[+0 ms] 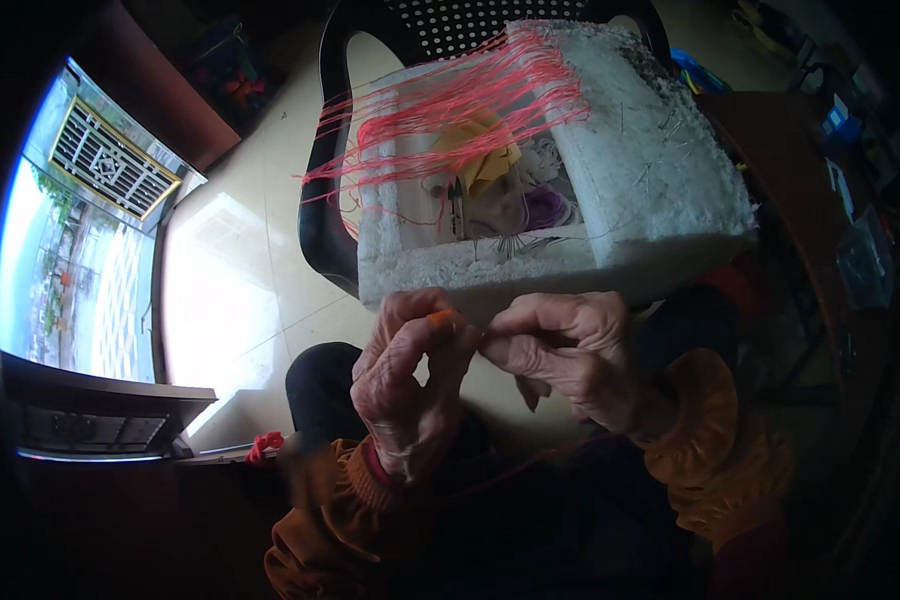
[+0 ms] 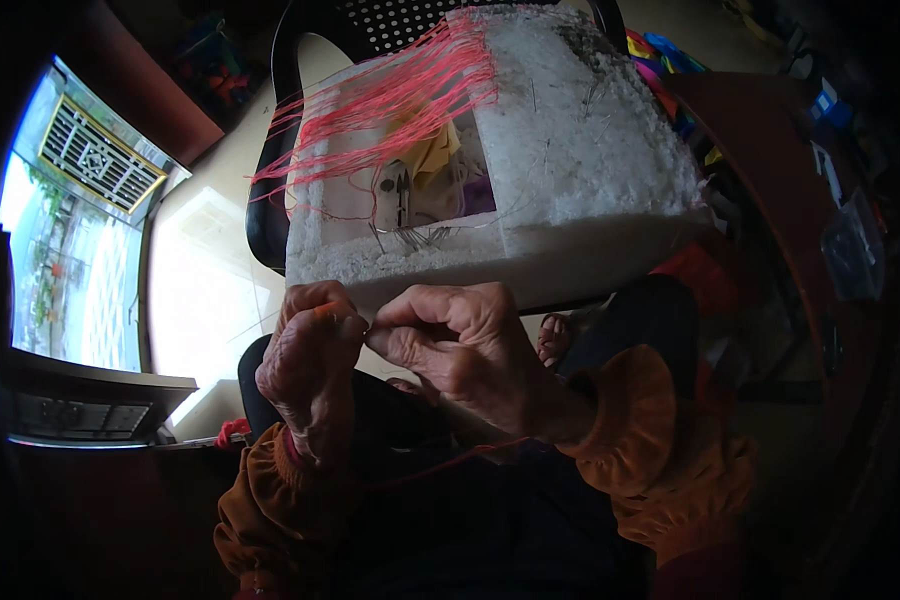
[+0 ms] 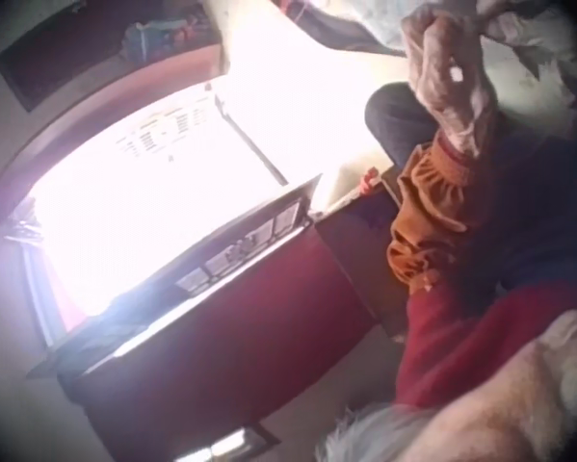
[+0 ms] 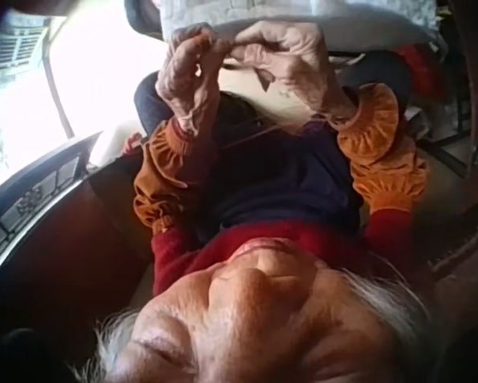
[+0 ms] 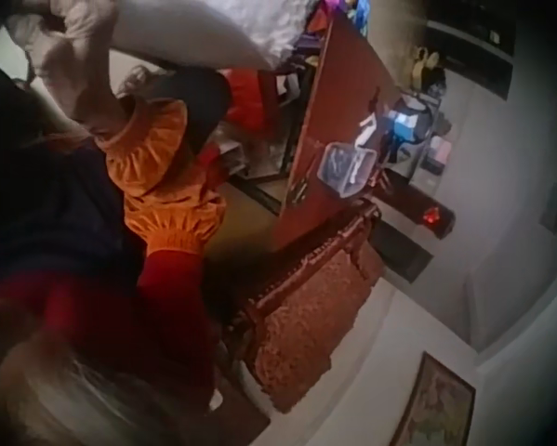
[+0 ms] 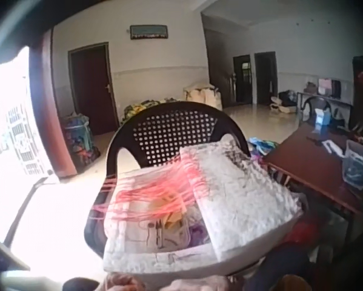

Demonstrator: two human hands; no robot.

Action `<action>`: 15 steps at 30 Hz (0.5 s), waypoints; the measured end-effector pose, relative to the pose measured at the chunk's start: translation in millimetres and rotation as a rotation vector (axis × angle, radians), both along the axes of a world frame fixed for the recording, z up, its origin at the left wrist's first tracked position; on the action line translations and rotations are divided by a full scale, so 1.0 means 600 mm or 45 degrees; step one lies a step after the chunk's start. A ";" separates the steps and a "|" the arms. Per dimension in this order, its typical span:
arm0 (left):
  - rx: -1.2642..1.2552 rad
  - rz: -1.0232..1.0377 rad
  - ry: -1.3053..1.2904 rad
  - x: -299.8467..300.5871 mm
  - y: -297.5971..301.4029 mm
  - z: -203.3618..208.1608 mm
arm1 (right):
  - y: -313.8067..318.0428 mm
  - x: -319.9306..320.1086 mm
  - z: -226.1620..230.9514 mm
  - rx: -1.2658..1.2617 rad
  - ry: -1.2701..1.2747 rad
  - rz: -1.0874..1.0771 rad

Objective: The recorder is untangling pink yarn from a foam block and placing small portions into plastic bags.

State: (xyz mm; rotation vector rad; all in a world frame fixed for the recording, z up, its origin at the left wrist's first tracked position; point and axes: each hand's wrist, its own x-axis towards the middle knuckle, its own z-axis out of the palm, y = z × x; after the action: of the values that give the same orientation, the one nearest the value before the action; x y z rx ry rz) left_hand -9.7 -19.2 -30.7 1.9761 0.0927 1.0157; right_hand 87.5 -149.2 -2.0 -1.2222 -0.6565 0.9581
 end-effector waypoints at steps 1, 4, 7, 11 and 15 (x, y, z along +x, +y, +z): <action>0.023 0.023 0.022 0.002 -0.001 0.000 | 0.000 0.002 -0.002 0.013 -0.108 -0.034; 0.041 -0.004 0.037 0.007 -0.001 0.000 | 0.002 0.011 -0.011 0.052 -0.306 -0.111; -0.098 0.015 0.055 0.007 0.002 -0.005 | 0.002 0.023 -0.022 0.248 -0.810 -0.168; -0.437 0.088 0.067 0.007 0.009 -0.001 | 0.002 0.030 -0.019 0.268 -0.805 -0.239; -0.621 0.108 0.042 0.019 0.010 0.010 | 0.008 0.035 -0.033 0.326 -0.963 -0.351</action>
State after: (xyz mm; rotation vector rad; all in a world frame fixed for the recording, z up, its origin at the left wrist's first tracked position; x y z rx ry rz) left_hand 1.5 -13.4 -24.9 1.5519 0.4062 0.9109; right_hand 108.6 -144.6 -21.5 -1.3904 -1.1243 0.1449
